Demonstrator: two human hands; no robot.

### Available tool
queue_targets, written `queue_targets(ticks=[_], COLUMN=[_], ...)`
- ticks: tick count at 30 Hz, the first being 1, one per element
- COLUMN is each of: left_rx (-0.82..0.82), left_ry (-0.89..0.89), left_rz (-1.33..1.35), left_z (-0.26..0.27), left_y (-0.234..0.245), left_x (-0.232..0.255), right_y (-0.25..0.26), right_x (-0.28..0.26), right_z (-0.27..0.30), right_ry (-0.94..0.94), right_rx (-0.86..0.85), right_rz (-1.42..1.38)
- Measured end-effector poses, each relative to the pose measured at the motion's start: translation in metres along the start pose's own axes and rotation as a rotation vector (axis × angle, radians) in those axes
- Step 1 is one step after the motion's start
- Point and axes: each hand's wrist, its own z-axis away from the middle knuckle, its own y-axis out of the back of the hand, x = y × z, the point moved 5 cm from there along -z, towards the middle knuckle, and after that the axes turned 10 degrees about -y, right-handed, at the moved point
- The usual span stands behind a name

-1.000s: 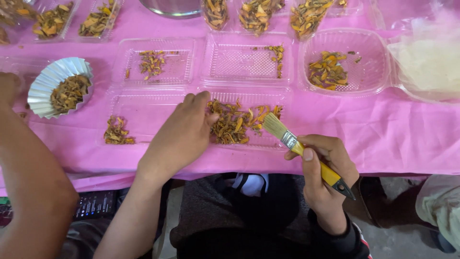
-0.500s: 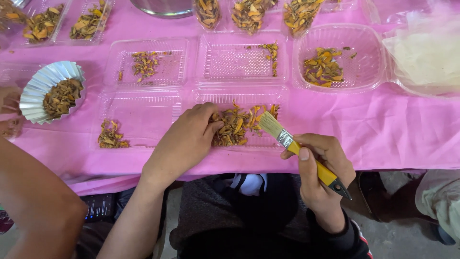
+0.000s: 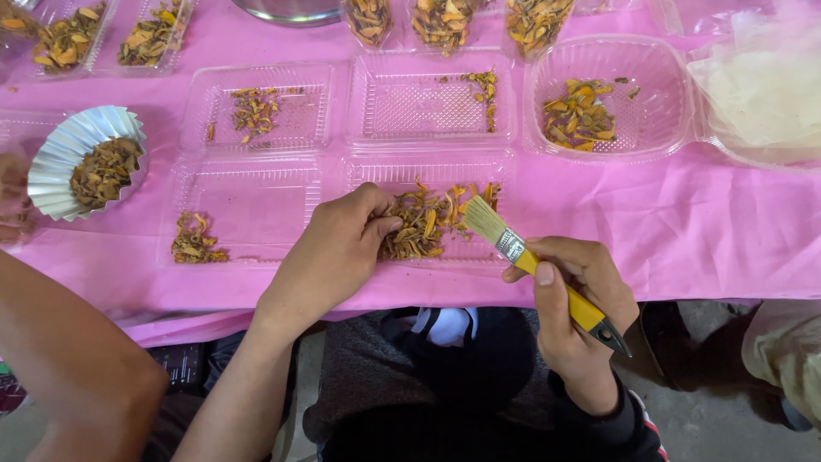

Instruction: Sorting and cleaning dried tea leaves or flowers using a brush and hands, then placing them into plastic containers.

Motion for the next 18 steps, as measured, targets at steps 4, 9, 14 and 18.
queue_targets(ticks=[4,9,14,18], left_rx=[-0.082,-0.097,-0.061,-0.033], left_ry=[0.090,-0.084,-0.207,-0.242], left_rz=[0.005,-0.052,-0.105,-0.134], left_z=[0.004,0.012,0.009,0.007], left_y=[0.003,0.000,-0.006,-0.008], left_x=[0.013,0.007,0.007,0.012], right_y=[0.000,0.000,-0.002,-0.001], right_x=[-0.003,-0.001,0.002,0.002], right_z=[-0.001,0.000,0.002,0.001], right_ry=[0.004,-0.012,-0.018,0.006], right_rx=[-0.010,-0.008,0.005,0.008], right_rz=[0.019,0.014,0.046,0.037])
